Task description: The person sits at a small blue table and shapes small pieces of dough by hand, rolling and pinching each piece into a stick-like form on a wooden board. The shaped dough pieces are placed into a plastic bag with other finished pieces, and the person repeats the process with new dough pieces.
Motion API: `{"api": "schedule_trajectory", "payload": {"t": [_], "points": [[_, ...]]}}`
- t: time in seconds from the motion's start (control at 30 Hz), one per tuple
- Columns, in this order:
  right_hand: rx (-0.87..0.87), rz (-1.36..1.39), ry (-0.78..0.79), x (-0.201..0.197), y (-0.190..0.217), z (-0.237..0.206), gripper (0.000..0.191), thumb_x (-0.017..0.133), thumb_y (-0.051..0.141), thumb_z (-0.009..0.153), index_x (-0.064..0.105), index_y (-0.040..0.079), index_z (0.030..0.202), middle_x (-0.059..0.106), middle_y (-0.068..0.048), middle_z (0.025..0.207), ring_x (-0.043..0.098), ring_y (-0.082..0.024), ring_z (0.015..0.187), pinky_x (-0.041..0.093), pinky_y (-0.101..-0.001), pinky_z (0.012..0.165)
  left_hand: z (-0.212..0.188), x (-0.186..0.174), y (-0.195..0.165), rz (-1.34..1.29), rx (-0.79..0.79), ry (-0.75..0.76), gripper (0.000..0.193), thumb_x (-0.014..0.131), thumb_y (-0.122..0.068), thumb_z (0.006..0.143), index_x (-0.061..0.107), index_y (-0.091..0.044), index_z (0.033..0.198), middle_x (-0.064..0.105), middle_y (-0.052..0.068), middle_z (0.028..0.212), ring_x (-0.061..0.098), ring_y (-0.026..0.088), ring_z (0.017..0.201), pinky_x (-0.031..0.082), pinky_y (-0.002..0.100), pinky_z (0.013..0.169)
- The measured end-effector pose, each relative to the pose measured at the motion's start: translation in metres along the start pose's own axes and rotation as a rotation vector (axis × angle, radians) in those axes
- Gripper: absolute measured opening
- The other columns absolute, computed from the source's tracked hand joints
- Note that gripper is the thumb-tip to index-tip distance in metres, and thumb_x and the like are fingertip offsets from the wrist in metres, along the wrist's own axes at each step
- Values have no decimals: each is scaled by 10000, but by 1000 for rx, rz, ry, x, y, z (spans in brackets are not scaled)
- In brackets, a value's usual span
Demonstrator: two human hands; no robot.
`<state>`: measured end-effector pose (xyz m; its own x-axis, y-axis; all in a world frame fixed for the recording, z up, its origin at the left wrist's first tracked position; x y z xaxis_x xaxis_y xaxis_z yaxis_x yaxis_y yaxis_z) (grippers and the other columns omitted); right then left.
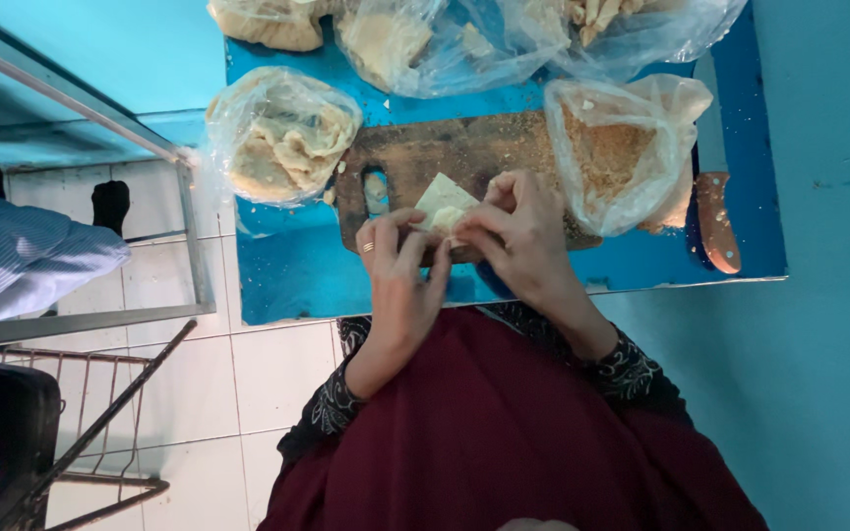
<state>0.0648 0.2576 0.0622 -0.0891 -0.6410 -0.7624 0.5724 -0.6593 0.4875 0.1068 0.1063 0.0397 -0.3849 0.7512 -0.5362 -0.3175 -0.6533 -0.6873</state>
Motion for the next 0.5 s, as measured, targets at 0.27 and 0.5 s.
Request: {"api": "schedule_trajectory", "payload": {"t": [0.27, 0.5], "points": [[-193, -151, -43, -1, 15, -10, 134, 780, 182, 894, 713, 170, 1010, 611, 8, 1040, 602, -225, 1042, 372, -460, 995, -15, -5, -3, 113, 6, -121, 188, 843, -106, 850, 716, -75, 986, 529, 152, 1376, 458, 378, 1302, 339, 551, 1140], [-230, -91, 33, -10, 7, -14, 260, 796, 169, 844, 735, 179, 1097, 622, -3, 1035, 597, -228, 1014, 367, -474, 1023, -17, -6, -6, 170, -18, -152, 227, 852, -168, 862, 747, -55, 1028, 506, 176, 1413, 431, 405, 1299, 275, 565, 1156]]}}
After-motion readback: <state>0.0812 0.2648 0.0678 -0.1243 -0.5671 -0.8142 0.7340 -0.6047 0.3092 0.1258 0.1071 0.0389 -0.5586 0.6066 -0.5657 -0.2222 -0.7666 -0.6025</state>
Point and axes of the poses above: each hand's wrist, its own z-axis towards the middle knuckle, its own x-axis out of the palm, y = z × x, the point moved 7 cm from there along z, towards the middle knuckle
